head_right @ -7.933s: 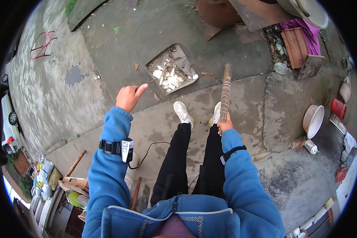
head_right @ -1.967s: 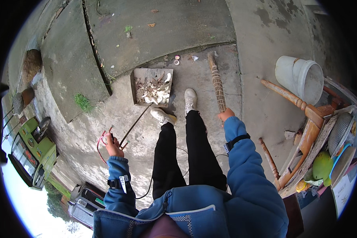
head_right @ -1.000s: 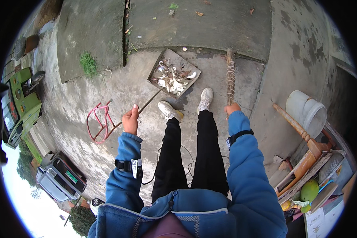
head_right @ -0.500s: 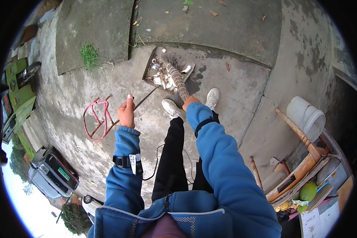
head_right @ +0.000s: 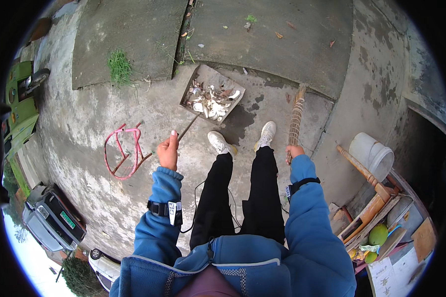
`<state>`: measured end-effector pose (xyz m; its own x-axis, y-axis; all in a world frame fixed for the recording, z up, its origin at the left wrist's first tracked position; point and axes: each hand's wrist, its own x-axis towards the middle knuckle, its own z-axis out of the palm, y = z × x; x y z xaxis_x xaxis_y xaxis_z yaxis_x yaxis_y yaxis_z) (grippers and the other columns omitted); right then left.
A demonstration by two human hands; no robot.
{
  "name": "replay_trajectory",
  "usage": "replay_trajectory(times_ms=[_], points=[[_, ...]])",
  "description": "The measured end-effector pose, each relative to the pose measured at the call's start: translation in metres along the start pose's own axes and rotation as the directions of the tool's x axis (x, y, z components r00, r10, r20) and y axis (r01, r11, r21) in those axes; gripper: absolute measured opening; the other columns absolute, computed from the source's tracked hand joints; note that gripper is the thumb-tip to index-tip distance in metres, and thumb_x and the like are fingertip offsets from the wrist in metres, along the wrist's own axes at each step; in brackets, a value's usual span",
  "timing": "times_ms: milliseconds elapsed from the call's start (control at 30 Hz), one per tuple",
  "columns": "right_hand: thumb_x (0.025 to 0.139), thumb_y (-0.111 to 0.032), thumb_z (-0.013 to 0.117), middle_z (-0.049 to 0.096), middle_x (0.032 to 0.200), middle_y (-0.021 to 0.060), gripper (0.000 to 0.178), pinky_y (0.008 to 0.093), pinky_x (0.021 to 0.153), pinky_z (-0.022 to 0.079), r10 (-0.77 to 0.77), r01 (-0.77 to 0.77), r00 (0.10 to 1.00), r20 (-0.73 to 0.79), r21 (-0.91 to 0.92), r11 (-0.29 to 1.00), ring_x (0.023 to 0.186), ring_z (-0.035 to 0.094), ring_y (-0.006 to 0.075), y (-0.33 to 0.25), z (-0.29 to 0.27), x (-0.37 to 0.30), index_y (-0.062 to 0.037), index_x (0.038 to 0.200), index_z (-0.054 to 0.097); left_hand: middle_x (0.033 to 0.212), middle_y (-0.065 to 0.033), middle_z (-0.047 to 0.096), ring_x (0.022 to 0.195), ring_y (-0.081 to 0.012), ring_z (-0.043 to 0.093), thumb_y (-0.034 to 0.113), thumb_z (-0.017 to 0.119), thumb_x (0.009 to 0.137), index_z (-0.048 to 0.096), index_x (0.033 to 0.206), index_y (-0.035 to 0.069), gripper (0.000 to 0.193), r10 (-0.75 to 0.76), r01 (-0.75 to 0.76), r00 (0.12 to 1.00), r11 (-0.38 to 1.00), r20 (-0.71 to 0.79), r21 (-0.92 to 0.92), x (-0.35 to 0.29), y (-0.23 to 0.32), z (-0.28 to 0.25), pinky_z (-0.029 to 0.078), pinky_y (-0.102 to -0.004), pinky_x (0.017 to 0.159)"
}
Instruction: The person sweeps debris on a concrete floor with a broom and dustpan, then moves outside to continue sweeping and collecting debris into the dustpan. The person also briefly handles a smartphone while sweeping.
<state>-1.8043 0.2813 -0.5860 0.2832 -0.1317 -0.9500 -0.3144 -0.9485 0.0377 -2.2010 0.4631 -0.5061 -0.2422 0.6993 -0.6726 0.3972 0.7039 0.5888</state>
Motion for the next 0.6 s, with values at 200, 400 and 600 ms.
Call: replay_trajectory(times_ms=[200,400,600], points=[[0.063,-0.013,0.056,0.050,0.057,0.0126,0.015,0.0347,0.039,0.042,0.111,-0.110,0.994,-0.006,0.106,0.988,0.044,0.050,0.0223,-0.040,0.020,0.074,-0.0023,0.072,0.049,0.047,0.0051,0.032,0.048,-0.0058,0.027,0.040,0.054,0.082,0.045,0.050,0.001,0.051,0.023,-0.027,0.997,0.998,0.068,0.057,0.015,-0.009,-0.005,0.022,-0.0250,0.043],[0.058,-0.013,0.060,0.057,0.070,0.0184,0.027,0.0393,0.046,0.046,-0.086,0.093,0.996,0.035,-0.321,0.943,0.058,0.058,0.0306,-0.028,0.181,0.049,0.0043,0.078,0.053,0.045,0.0032,0.032,0.046,-0.0067,0.027,0.043,0.054,0.081,0.043,0.048,0.000,0.055,0.061,-0.079,0.993,0.982,0.105,0.174,0.039,0.003,-0.014,0.022,-0.0273,0.041],[0.058,-0.012,0.060,0.055,0.068,0.0180,0.036,0.0397,0.047,0.045,-0.348,0.480,0.877,0.332,-0.647,0.592,0.056,0.057,0.0305,-0.007,0.182,-0.024,0.0038,0.088,0.049,0.045,-0.0004,0.038,0.048,-0.0085,0.035,0.048,0.054,0.079,0.052,0.054,-0.002,0.056,0.046,-0.070,0.994,0.962,0.099,0.263,0.051,0.017,-0.024,0.031,-0.0281,0.045]])
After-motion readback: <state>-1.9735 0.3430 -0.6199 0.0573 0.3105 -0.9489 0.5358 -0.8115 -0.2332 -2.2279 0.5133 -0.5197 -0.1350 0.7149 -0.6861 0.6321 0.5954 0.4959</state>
